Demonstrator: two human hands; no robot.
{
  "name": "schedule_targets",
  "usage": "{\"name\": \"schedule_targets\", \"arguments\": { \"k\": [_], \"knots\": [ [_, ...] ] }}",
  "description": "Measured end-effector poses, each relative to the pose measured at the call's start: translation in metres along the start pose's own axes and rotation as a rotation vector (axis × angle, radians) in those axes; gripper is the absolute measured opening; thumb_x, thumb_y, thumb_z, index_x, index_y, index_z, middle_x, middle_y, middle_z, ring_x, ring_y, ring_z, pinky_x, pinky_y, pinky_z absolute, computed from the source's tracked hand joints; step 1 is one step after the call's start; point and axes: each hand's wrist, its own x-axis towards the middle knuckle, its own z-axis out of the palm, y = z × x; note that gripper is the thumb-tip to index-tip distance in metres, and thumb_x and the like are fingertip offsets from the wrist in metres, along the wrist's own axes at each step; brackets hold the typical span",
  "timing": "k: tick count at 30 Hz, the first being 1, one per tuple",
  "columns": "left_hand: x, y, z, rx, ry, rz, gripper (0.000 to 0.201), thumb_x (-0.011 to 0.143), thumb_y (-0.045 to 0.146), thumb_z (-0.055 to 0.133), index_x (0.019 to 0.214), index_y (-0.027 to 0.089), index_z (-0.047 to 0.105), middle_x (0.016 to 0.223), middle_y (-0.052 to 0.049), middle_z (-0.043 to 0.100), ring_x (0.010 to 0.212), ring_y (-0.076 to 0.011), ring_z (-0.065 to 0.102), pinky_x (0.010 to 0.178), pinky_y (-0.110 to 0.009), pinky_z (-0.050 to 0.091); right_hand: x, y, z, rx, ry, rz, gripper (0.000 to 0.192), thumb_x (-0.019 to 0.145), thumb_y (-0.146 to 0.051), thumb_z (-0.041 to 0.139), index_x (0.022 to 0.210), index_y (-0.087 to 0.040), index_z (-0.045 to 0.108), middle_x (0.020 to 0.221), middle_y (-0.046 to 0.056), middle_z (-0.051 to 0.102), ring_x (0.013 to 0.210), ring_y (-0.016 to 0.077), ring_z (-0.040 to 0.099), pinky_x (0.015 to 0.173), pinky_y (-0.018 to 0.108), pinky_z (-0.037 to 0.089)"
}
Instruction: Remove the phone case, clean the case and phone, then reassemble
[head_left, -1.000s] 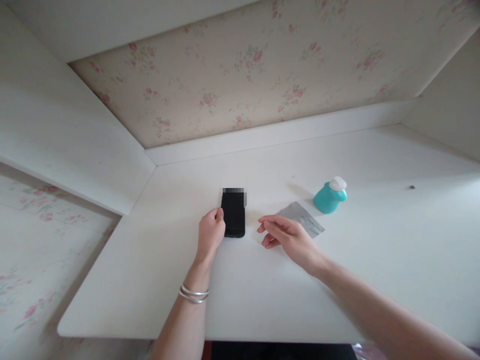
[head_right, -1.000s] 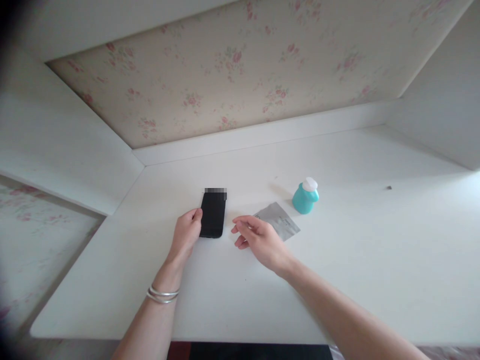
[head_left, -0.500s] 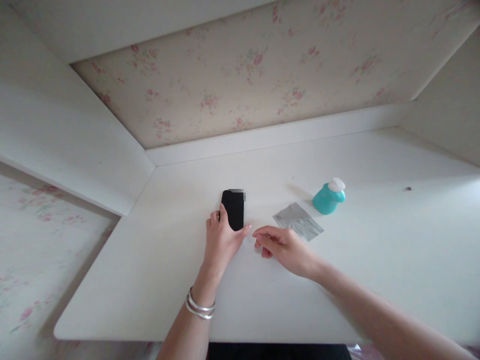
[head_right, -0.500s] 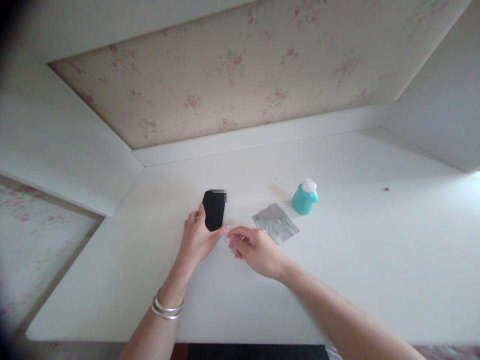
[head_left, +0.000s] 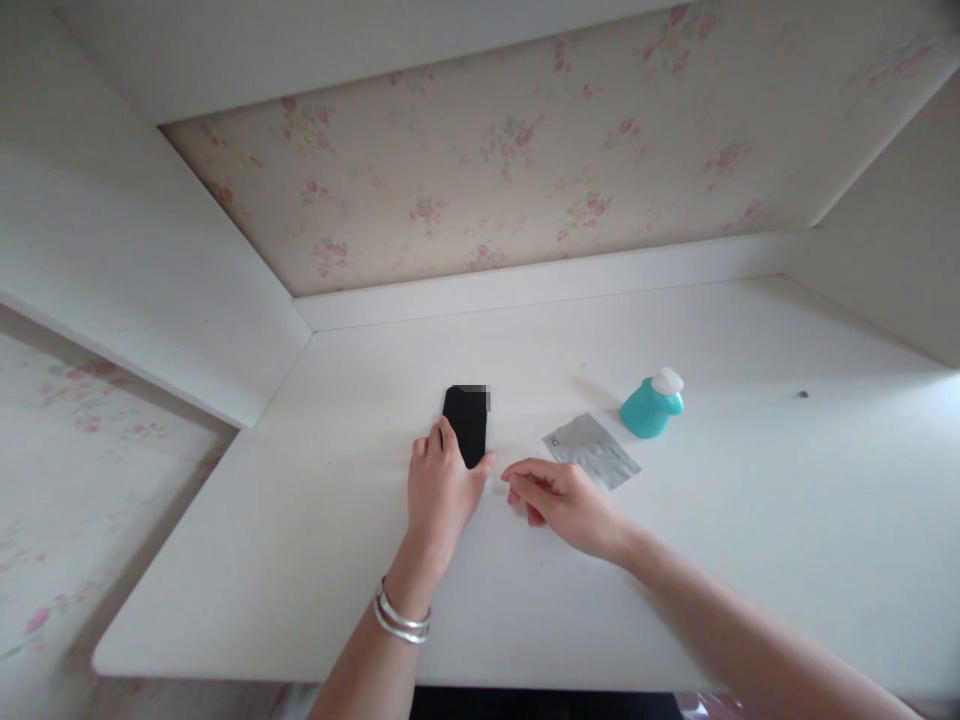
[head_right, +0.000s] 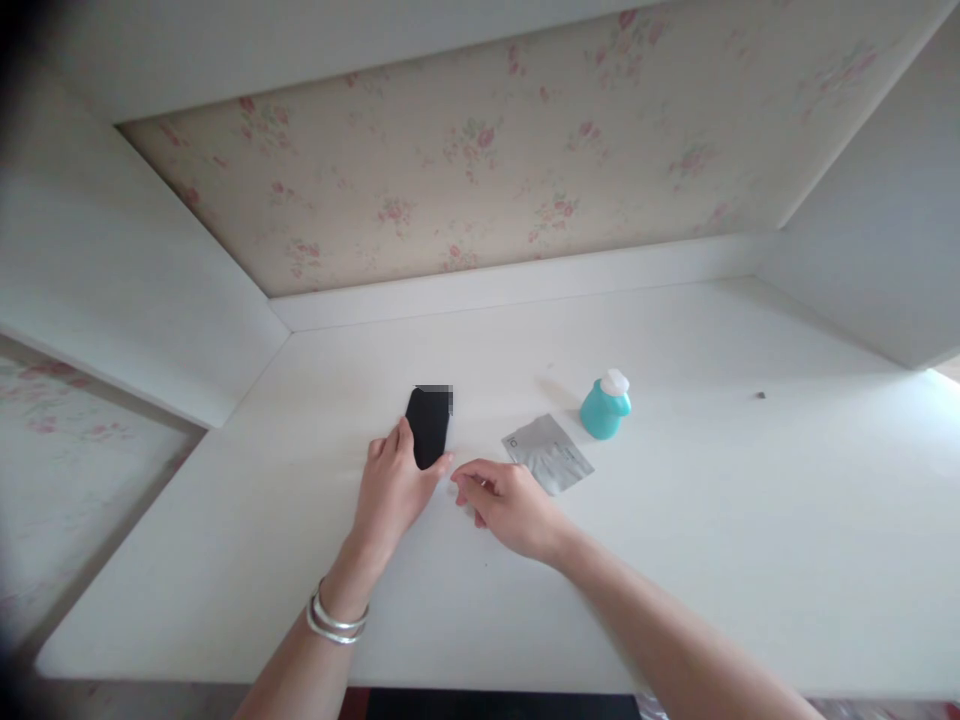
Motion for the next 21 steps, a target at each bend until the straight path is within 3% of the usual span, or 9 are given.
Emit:
{"name": "schedule_targets", "arguments": {
  "k": [5,8,10,12,14,16,18,21],
  "knots": [
    [-0.004,0.003,0.0,0.104,-0.078,-0.005,0.076,0.089,0.051,0.055,0.142,-0.002,0.044,0.14,-0.033,0.048,0.122,-0.0404,0.051,0.098,-0.049,0.044,-0.001,-0.003,-0.006,-0.179,0.206,-0.08,0.033,0.097,-0.042,0.045,0.097,-0.022,0.072,0.067,-0.001,0.065,0.051,0.0114,0.048,0.05,0.024,0.036],
    [-0.005,0.009,-0.005,0.078,0.017,0.012,0.067,0.092,0.05,0.053,0.143,0.008,0.046,0.147,-0.029,0.043,0.131,-0.0427,0.043,0.099,-0.057,0.041,-0.002,-0.002,-0.008,-0.299,0.344,-0.176,0.034,0.099,-0.042,0.044,0.099,-0.022,0.071,0.064,-0.001,0.061,0.052,0.012,0.048,0.054,0.024,0.036],
    [-0.006,0.013,-0.009,-0.054,0.101,0.1,0.05,0.094,0.045,0.051,0.133,0.014,0.055,0.141,-0.022,0.053,0.128,-0.0366,0.047,0.101,-0.053,0.04,-0.003,-0.001,-0.008,-0.398,0.4,-0.218,0.039,0.099,-0.044,0.042,0.086,-0.02,0.07,0.06,0.0,0.058,0.051,0.0119,0.045,0.054,0.025,0.033],
    [-0.008,0.019,-0.013,-0.25,0.101,0.2,0.03,0.097,0.039,0.047,0.11,0.017,0.063,0.115,-0.014,0.068,0.107,-0.0257,0.06,0.093,-0.039,0.046,-0.002,0.0,-0.008,-0.5,0.426,-0.213,0.051,0.099,-0.049,0.039,0.065,-0.02,0.061,0.054,0.001,0.053,0.05,0.0121,0.043,0.054,0.026,0.032],
    [-0.011,0.025,-0.014,-0.401,0.0,0.267,0.025,0.099,0.036,0.043,0.091,0.019,0.06,0.084,-0.006,0.07,0.081,-0.0175,0.064,0.076,-0.028,0.048,-0.001,0.001,-0.009,-0.57,0.435,-0.18,0.059,0.1,-0.052,0.036,0.052,-0.02,0.05,0.05,0.001,0.05,0.049,0.0124,0.043,0.055,0.027,0.031],
    [-0.016,0.03,-0.013,-0.441,-0.146,0.327,0.022,0.098,0.034,0.044,0.086,0.02,0.057,0.07,-0.002,0.067,0.065,-0.0151,0.064,0.061,-0.025,0.044,0.0,0.002,-0.01,-0.595,0.418,-0.146,0.061,0.1,-0.051,0.035,0.05,-0.02,0.049,0.048,0.001,0.05,0.047,0.0123,0.043,0.054,0.028,0.03],
    [-0.02,0.033,-0.011,-0.4,-0.271,0.386,0.016,0.095,0.031,0.047,0.089,0.021,0.057,0.067,-0.001,0.067,0.061,-0.0171,0.066,0.055,-0.026,0.04,0.002,0.003,-0.011,-0.612,0.38,-0.13,0.06,0.1,-0.048,0.034,0.05,-0.02,0.052,0.047,0.001,0.051,0.045,0.0122,0.043,0.052,0.028,0.029],
    [-0.022,0.035,-0.009,-0.307,-0.352,0.394,0.015,0.094,0.028,0.046,0.094,0.02,0.059,0.071,-0.004,0.071,0.064,-0.0211,0.069,0.054,-0.028,0.041,0.004,0.005,-0.011,-0.669,0.328,-0.125,0.058,0.1,-0.044,0.035,0.05,-0.02,0.053,0.047,0.001,0.054,0.044,0.0125,0.043,0.052,0.028,0.027]
  ]
}}
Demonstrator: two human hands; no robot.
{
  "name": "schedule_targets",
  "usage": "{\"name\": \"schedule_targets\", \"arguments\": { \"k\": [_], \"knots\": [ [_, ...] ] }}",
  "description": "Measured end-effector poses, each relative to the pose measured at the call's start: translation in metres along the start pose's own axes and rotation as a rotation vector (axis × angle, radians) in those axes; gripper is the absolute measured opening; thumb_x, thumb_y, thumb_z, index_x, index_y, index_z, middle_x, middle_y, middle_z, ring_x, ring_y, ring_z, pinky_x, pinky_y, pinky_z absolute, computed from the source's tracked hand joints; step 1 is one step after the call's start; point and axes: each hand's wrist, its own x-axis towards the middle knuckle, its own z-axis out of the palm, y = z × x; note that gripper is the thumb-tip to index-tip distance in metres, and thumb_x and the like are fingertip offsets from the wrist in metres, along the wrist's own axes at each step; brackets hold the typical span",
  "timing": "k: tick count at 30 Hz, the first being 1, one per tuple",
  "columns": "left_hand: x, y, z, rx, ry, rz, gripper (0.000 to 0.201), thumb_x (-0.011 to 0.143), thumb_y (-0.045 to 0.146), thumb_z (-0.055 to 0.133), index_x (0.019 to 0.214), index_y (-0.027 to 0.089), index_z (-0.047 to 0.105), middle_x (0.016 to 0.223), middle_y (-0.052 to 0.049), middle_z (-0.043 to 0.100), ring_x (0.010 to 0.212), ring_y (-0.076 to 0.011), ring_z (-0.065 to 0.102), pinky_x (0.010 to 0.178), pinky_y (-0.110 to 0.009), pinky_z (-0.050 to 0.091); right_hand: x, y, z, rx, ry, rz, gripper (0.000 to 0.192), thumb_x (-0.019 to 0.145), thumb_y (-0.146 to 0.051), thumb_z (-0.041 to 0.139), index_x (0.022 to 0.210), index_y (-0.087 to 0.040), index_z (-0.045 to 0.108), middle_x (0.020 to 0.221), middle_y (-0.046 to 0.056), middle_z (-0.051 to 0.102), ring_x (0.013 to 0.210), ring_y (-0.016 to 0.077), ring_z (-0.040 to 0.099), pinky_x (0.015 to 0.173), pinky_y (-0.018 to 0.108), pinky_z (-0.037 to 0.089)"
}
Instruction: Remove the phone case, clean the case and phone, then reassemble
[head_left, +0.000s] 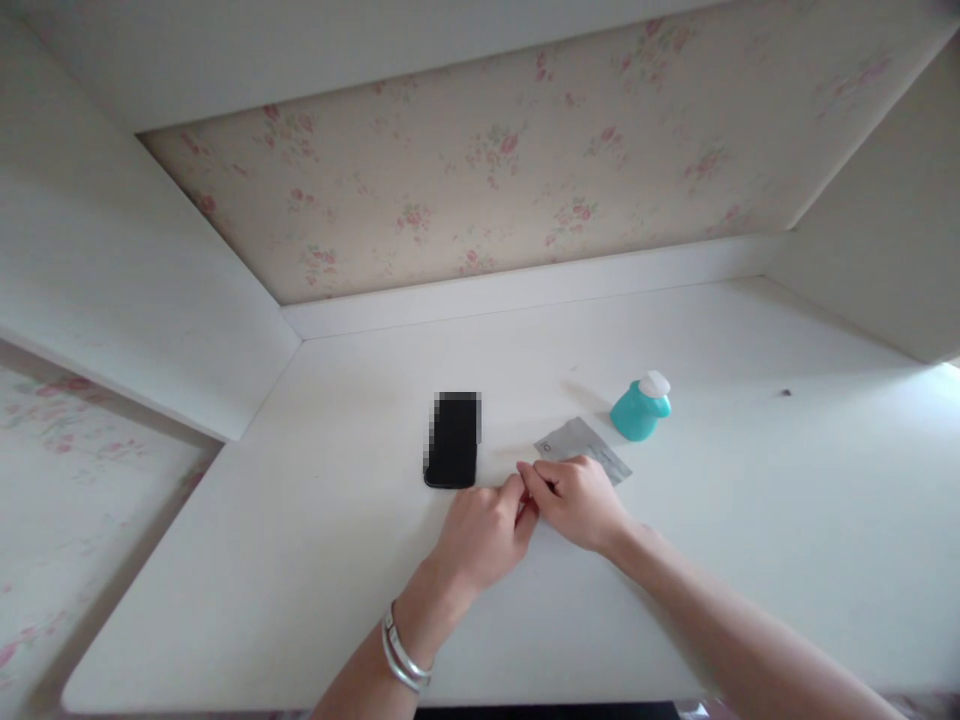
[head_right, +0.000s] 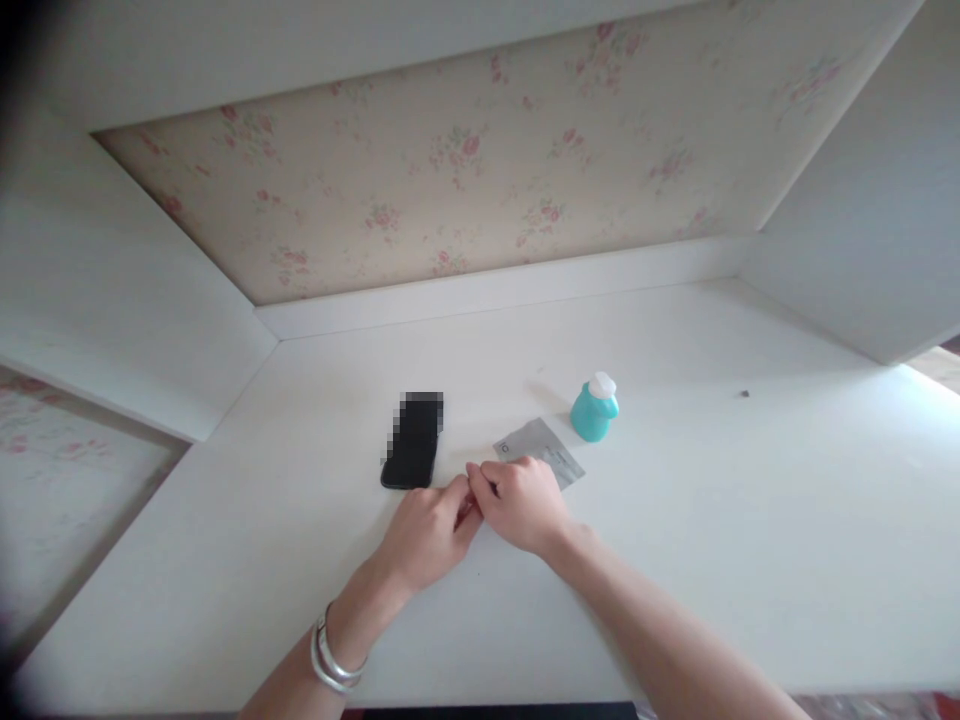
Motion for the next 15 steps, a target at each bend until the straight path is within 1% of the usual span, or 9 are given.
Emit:
{"name": "schedule_targets", "arguments": {
  "k": [3,7,10,15],
  "knots": [
    [0.0012,-0.0017,-0.0012,0.04,-0.026,-0.033,0.019,0.096,0.029,0.044,0.094,0.021,0.061,0.079,-0.006,0.074,0.071,-0.0224,0.071,0.058,-0.028,0.044,0.0018,0.0009,0.0029,-0.069,-0.031,-0.011,0.056,0.1,-0.042,0.037,0.051,-0.021,0.054,0.048,0.002,0.056,0.045,0.0135,0.046,0.052,0.03,0.024],
    [0.0026,-0.003,-0.0022,0.053,-0.041,-0.041,0.021,0.096,0.027,0.043,0.092,0.02,0.062,0.085,-0.008,0.075,0.076,-0.0238,0.072,0.06,-0.03,0.046,0.0039,0.0016,0.005,-0.148,-0.075,-0.014,0.052,0.1,-0.038,0.038,0.056,-0.021,0.059,0.052,0.003,0.06,0.047,0.0151,0.051,0.053,0.031,0.02],
    [0.0023,-0.003,-0.0016,0.052,-0.051,-0.045,0.022,0.097,0.027,0.042,0.094,0.02,0.063,0.087,-0.009,0.075,0.077,-0.024,0.072,0.062,-0.03,0.048,0.0044,0.0017,0.0048,-0.183,-0.099,-0.021,0.051,0.101,-0.038,0.037,0.06,-0.021,0.062,0.056,0.004,0.063,0.05,0.0161,0.054,0.054,0.031,0.02],
    [0.0022,-0.0027,-0.0021,0.047,-0.061,-0.049,0.021,0.096,0.027,0.043,0.098,0.019,0.063,0.089,-0.009,0.075,0.079,-0.0233,0.072,0.065,-0.03,0.049,0.0043,0.0026,0.0045,-0.214,-0.116,-0.03,0.051,0.102,-0.036,0.036,0.062,-0.021,0.063,0.058,0.005,0.065,0.051,0.0172,0.057,0.054,0.031,0.021]
  ]
}}
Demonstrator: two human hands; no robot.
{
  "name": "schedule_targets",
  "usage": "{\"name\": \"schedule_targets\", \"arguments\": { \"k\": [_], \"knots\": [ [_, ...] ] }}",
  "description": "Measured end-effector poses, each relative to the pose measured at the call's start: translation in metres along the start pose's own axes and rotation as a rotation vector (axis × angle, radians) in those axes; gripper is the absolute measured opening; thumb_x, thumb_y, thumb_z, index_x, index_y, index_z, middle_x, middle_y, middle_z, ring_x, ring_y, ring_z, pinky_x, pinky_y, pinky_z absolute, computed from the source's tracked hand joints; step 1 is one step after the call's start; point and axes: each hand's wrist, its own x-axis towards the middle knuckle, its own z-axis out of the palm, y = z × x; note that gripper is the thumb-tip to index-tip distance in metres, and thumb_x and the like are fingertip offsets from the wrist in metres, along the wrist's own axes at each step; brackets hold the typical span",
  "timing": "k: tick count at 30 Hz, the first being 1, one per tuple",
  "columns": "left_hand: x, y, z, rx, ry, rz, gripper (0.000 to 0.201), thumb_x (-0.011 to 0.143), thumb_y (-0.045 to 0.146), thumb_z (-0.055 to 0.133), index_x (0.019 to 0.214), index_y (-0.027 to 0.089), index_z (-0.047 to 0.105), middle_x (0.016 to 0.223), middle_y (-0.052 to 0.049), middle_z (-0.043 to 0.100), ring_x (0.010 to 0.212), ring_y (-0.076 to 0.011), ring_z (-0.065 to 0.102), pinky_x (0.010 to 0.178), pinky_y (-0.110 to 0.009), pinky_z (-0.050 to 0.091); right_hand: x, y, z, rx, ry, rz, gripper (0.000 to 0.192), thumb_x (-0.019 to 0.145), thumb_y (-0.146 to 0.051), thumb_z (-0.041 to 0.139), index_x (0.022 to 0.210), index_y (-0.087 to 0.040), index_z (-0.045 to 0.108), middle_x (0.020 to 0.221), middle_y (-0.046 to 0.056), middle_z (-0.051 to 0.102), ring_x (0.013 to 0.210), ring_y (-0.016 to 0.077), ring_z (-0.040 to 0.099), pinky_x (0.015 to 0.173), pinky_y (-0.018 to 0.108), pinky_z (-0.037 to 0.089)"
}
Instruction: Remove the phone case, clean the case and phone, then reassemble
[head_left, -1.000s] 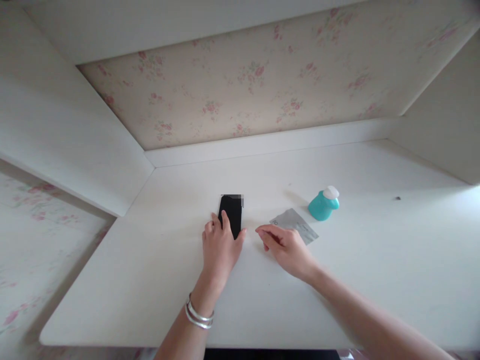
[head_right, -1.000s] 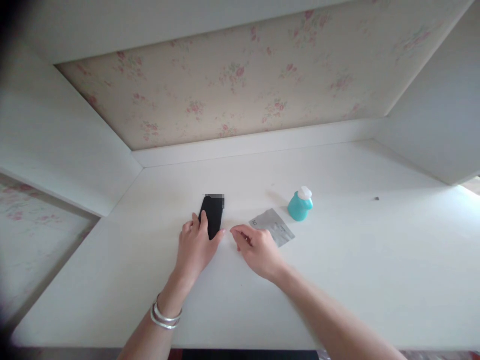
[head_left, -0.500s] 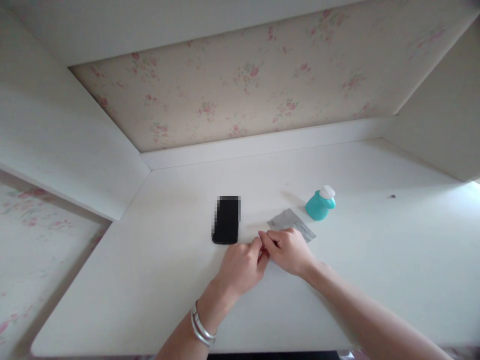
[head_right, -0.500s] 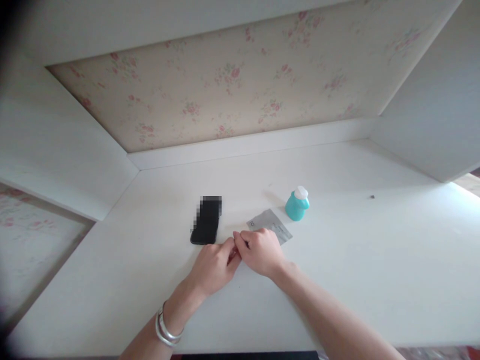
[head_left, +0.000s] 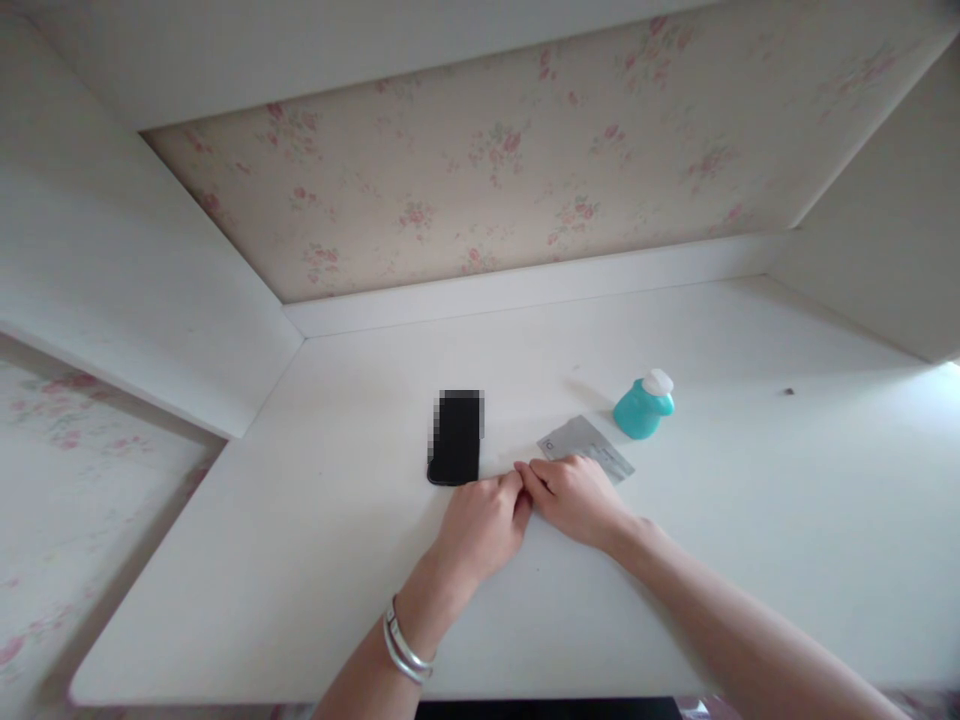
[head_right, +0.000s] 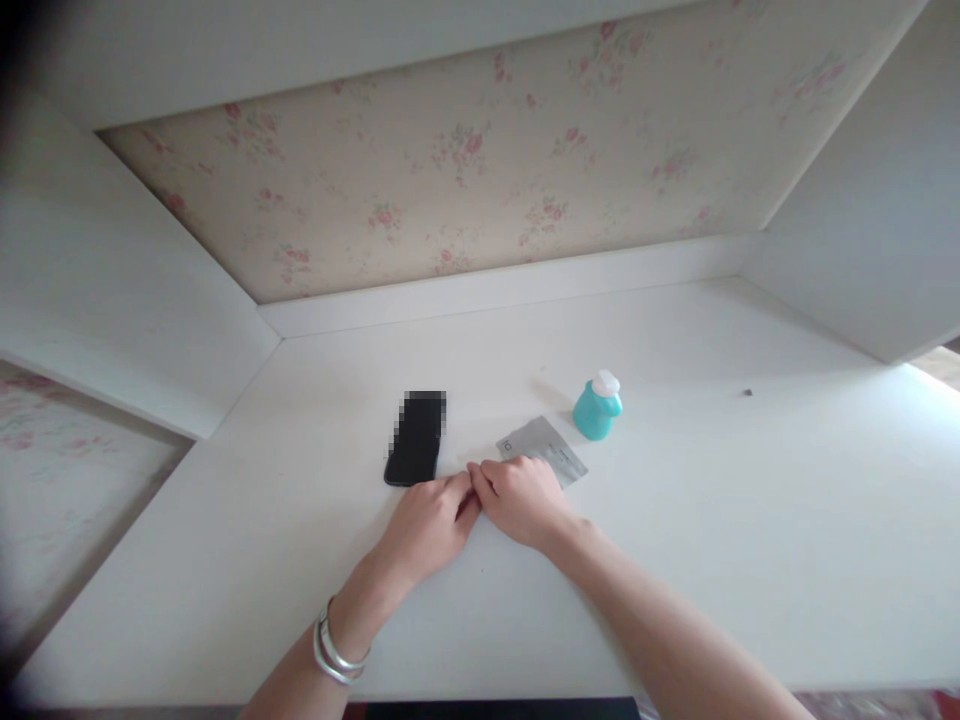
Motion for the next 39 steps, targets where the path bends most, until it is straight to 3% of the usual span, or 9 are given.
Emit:
{"name": "schedule_targets", "arguments": {
  "k": [10,19,21,24,26,28,33,39],
  "knots": [
    [0.001,0.0,-0.002,-0.004,0.015,0.017,0.022,0.097,0.027,0.042,0.097,0.019,0.063,0.088,-0.008,0.075,0.078,-0.0246,0.072,0.063,-0.031,0.049,-0.001,0.002,0.002,0.016,0.031,-0.017,0.051,0.102,-0.038,0.036,0.06,-0.02,0.06,0.056,0.004,0.063,0.05,0.015,0.053,0.054,0.031,0.02],
    [-0.001,0.001,-0.002,-0.012,0.078,0.014,0.021,0.097,0.026,0.043,0.09,0.021,0.062,0.084,-0.005,0.072,0.074,-0.0206,0.069,0.063,-0.029,0.048,-0.004,0.002,0.005,0.119,0.151,-0.043,0.054,0.103,-0.042,0.032,0.058,-0.019,0.054,0.054,0.003,0.057,0.049,0.0127,0.048,0.055,0.03,0.024],
    [-0.001,0.0,-0.004,-0.035,0.161,0.004,0.023,0.098,0.026,0.041,0.09,0.021,0.061,0.087,-0.005,0.07,0.08,-0.0191,0.068,0.07,-0.029,0.049,-0.005,0.003,0.006,0.152,0.179,-0.047,0.056,0.103,-0.043,0.03,0.059,-0.019,0.053,0.055,0.003,0.056,0.05,0.0126,0.048,0.055,0.029,0.026],
    [0.0,-0.002,-0.009,-0.058,0.397,-0.007,0.022,0.099,0.025,0.042,0.105,0.021,0.062,0.103,-0.008,0.066,0.097,-0.0191,0.063,0.086,-0.031,0.049,-0.006,0.003,0.004,0.201,0.198,-0.058,0.055,0.104,-0.044,0.028,0.061,-0.019,0.052,0.055,0.003,0.056,0.05,0.0126,0.049,0.055,0.028,0.027],
    [0.001,-0.006,-0.01,0.011,0.513,-0.072,0.025,0.097,0.028,0.047,0.118,0.022,0.061,0.115,-0.01,0.062,0.106,-0.023,0.059,0.093,-0.037,0.046,-0.007,0.002,0.003,0.232,0.194,-0.074,0.054,0.104,-0.044,0.027,0.064,-0.019,0.053,0.056,0.003,0.057,0.05,0.0128,0.051,0.055,0.028,0.028],
    [0.002,-0.009,-0.01,0.122,0.549,-0.191,0.038,0.093,0.033,0.055,0.129,0.022,0.056,0.125,-0.013,0.057,0.114,-0.0296,0.054,0.096,-0.045,0.044,-0.007,0.002,0.002,0.26,0.184,-0.092,0.054,0.105,-0.045,0.025,0.066,-0.02,0.053,0.057,0.002,0.058,0.051,0.013,0.052,0.055,0.027,0.028],
    [0.003,-0.018,-0.004,0.267,0.492,-0.396,0.07,0.085,0.043,0.064,0.145,0.016,0.04,0.145,-0.022,0.043,0.13,-0.0396,0.042,0.101,-0.055,0.039,-0.008,0.0,0.003,0.299,0.179,-0.123,0.051,0.103,-0.045,0.029,0.062,-0.02,0.045,0.054,0.001,0.051,0.047,0.0121,0.041,0.054,0.03,0.021],
    [0.009,-0.027,-0.008,0.124,0.356,-0.47,0.075,0.087,0.045,0.057,0.149,0.013,0.033,0.134,-0.02,0.056,0.124,-0.0373,0.049,0.102,-0.053,0.039,-0.009,-0.001,0.003,0.4,0.148,-0.13,0.047,0.099,-0.044,0.039,0.059,-0.019,0.035,0.051,-0.002,0.034,0.049,0.0109,0.025,0.056,0.032,0.016]
  ]
}}
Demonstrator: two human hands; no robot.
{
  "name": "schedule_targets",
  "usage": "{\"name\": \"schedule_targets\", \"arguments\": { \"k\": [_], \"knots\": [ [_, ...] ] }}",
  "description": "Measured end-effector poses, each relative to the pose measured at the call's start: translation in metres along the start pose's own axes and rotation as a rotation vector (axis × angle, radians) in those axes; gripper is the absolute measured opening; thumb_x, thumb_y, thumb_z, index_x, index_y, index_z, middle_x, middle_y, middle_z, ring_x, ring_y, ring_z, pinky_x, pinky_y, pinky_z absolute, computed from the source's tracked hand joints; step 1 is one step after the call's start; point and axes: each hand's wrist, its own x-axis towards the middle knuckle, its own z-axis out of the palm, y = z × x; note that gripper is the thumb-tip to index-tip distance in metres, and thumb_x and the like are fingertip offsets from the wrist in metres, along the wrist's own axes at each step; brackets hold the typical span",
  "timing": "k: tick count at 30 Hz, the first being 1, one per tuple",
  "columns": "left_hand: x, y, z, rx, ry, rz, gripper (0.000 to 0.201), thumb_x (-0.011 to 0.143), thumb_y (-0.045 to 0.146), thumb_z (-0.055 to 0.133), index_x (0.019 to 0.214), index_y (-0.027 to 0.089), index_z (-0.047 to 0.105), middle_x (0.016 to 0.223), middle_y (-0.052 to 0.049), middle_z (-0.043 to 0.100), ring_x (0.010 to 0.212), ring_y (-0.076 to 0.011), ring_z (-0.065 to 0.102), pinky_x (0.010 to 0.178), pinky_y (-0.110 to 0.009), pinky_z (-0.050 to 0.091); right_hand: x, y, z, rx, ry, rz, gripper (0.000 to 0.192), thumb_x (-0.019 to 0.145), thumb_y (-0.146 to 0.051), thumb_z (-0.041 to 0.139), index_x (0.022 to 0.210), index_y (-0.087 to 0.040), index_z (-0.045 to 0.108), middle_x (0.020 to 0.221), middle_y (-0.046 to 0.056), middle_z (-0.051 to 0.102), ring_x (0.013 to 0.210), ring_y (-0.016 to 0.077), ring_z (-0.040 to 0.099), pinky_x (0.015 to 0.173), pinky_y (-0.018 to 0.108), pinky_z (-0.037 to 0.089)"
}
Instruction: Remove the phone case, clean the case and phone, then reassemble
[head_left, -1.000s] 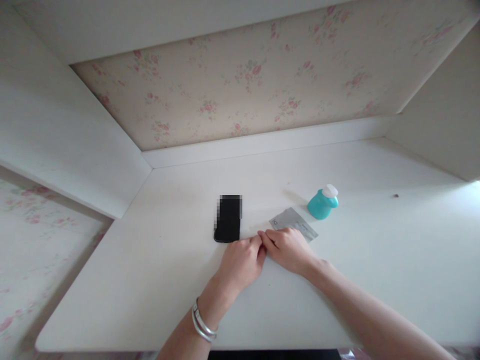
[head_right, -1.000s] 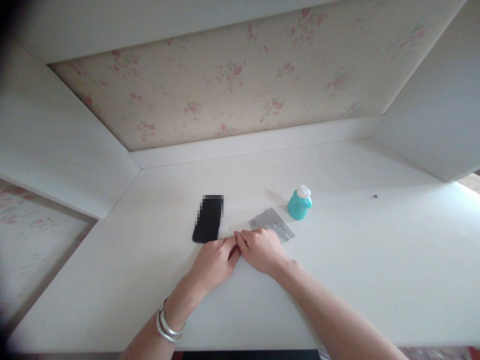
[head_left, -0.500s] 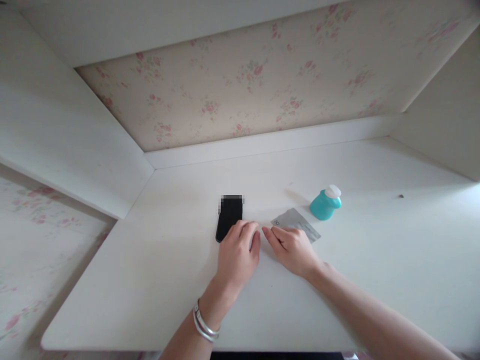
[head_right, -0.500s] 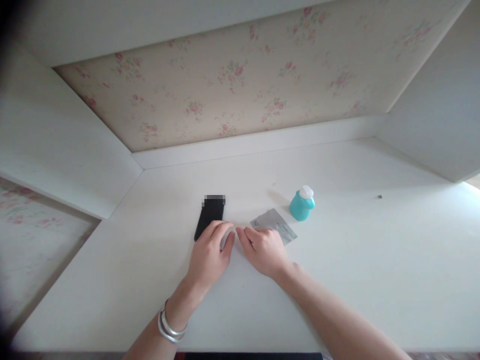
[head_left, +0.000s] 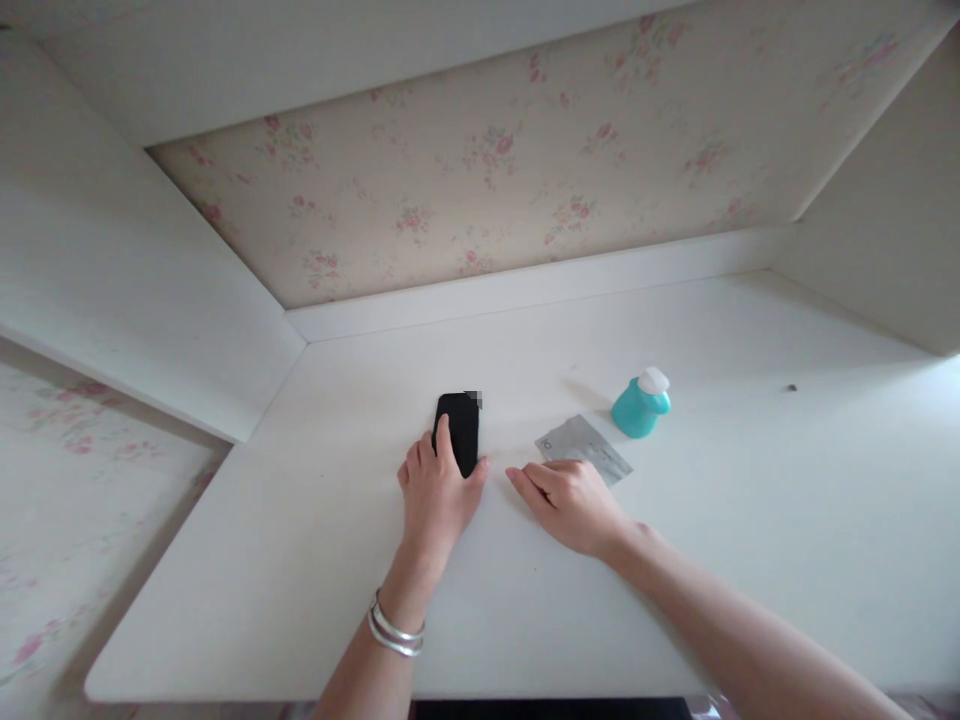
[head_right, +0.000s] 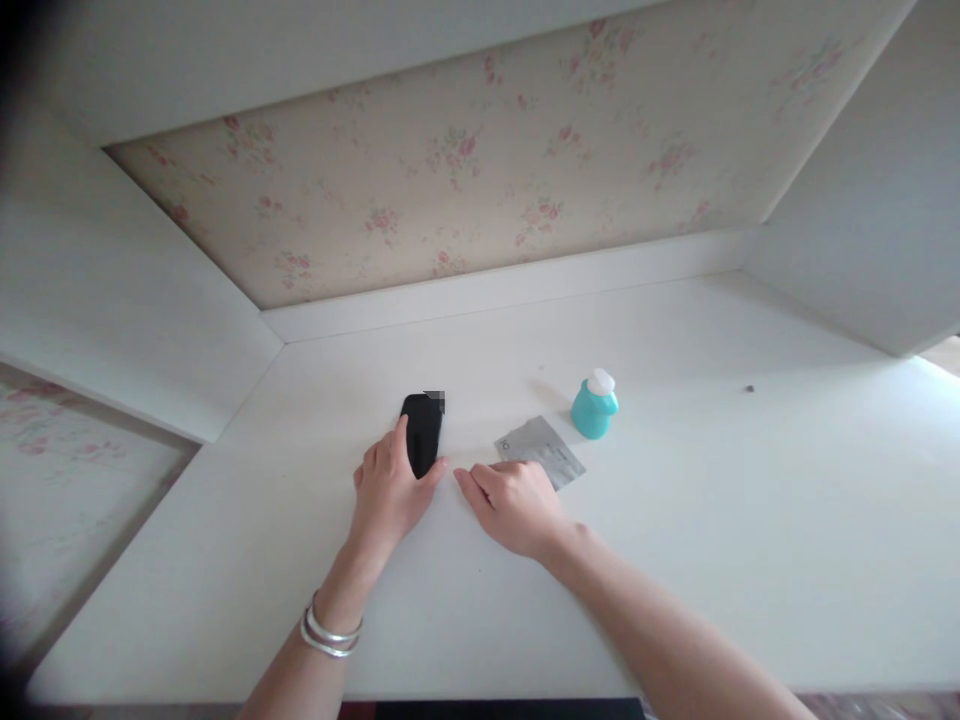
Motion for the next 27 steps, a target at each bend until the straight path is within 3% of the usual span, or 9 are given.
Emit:
{"name": "schedule_targets", "arguments": {
  "k": [4,7,10,13,18,21,23,27],
  "knots": [
    [0.008,-0.002,-0.006,-0.116,-0.019,-0.043,0.078,0.08,0.039,0.064,0.148,0.014,0.035,0.131,-0.018,0.057,0.124,-0.036,0.05,0.103,-0.049,0.039,0.001,-0.004,-0.002,0.142,-0.01,0.065,0.047,0.096,-0.044,0.045,0.057,-0.019,0.035,0.051,-0.003,0.033,0.049,0.0104,0.025,0.055,0.031,0.019],
    [0.012,-0.003,-0.011,-0.231,-0.034,-0.075,0.084,0.071,0.032,0.071,0.146,0.018,0.036,0.123,-0.016,0.059,0.118,-0.0328,0.055,0.101,-0.045,0.042,0.003,-0.006,-0.004,0.299,-0.004,0.16,0.045,0.095,-0.045,0.047,0.058,-0.02,0.044,0.054,-0.002,0.044,0.05,0.011,0.036,0.054,0.028,0.027],
    [0.015,-0.005,-0.012,-0.305,-0.059,-0.128,0.09,0.067,0.03,0.073,0.148,0.022,0.034,0.122,-0.014,0.057,0.112,-0.0311,0.059,0.094,-0.042,0.047,0.008,-0.003,-0.003,0.492,0.025,0.297,0.029,0.093,-0.044,0.051,0.076,-0.022,0.059,0.066,-0.001,0.059,0.057,0.0131,0.052,0.055,0.026,0.041],
    [0.014,-0.005,-0.01,-0.412,-0.095,-0.166,0.097,0.066,0.032,0.075,0.151,0.022,0.029,0.13,-0.015,0.053,0.116,-0.0306,0.058,0.097,-0.042,0.046,0.015,0.002,-0.002,0.689,0.106,0.436,0.021,0.088,-0.042,0.057,0.093,-0.022,0.061,0.082,0.002,0.064,0.068,0.0159,0.063,0.062,0.029,0.053],
    [0.0,0.005,-0.006,-0.732,-0.075,-0.076,0.1,0.067,0.036,0.079,0.151,0.02,0.028,0.138,-0.013,0.049,0.127,-0.0287,0.05,0.107,-0.042,0.038,0.02,0.0,-0.008,0.979,0.244,0.541,0.035,0.091,-0.052,0.052,0.112,-0.024,0.054,0.115,0.008,0.064,0.093,0.0194,0.068,0.081,0.036,0.059],
    [-0.015,0.016,-0.005,-0.822,-0.072,0.021,0.095,0.069,0.037,0.08,0.149,0.023,0.031,0.139,-0.013,0.048,0.13,-0.0296,0.046,0.11,-0.044,0.035,0.019,-0.004,-0.012,1.259,0.235,0.572,0.042,0.091,-0.056,0.055,0.123,-0.028,0.052,0.117,0.006,0.066,0.09,0.0204,0.068,0.081,0.038,0.058],
    [-0.024,0.022,-0.004,-0.888,-0.157,0.08,0.094,0.069,0.036,0.081,0.149,0.024,0.033,0.141,-0.013,0.046,0.133,-0.031,0.043,0.112,-0.045,0.033,0.019,-0.003,-0.013,1.32,0.252,0.582,0.04,0.088,-0.057,0.059,0.115,-0.027,0.059,0.106,0.004,0.069,0.083,0.0201,0.067,0.072,0.035,0.056],
    [-0.03,0.027,-0.008,-1.241,-0.444,0.124,0.091,0.072,0.033,0.082,0.148,0.027,0.033,0.147,-0.013,0.043,0.133,-0.0316,0.045,0.11,-0.044,0.038,0.021,0.003,-0.011,1.17,0.471,0.608,0.035,0.083,-0.058,0.065,0.093,-0.024,0.066,0.083,-0.001,0.068,0.071,0.0164,0.059,0.061,0.026,0.048]
  ]
}}
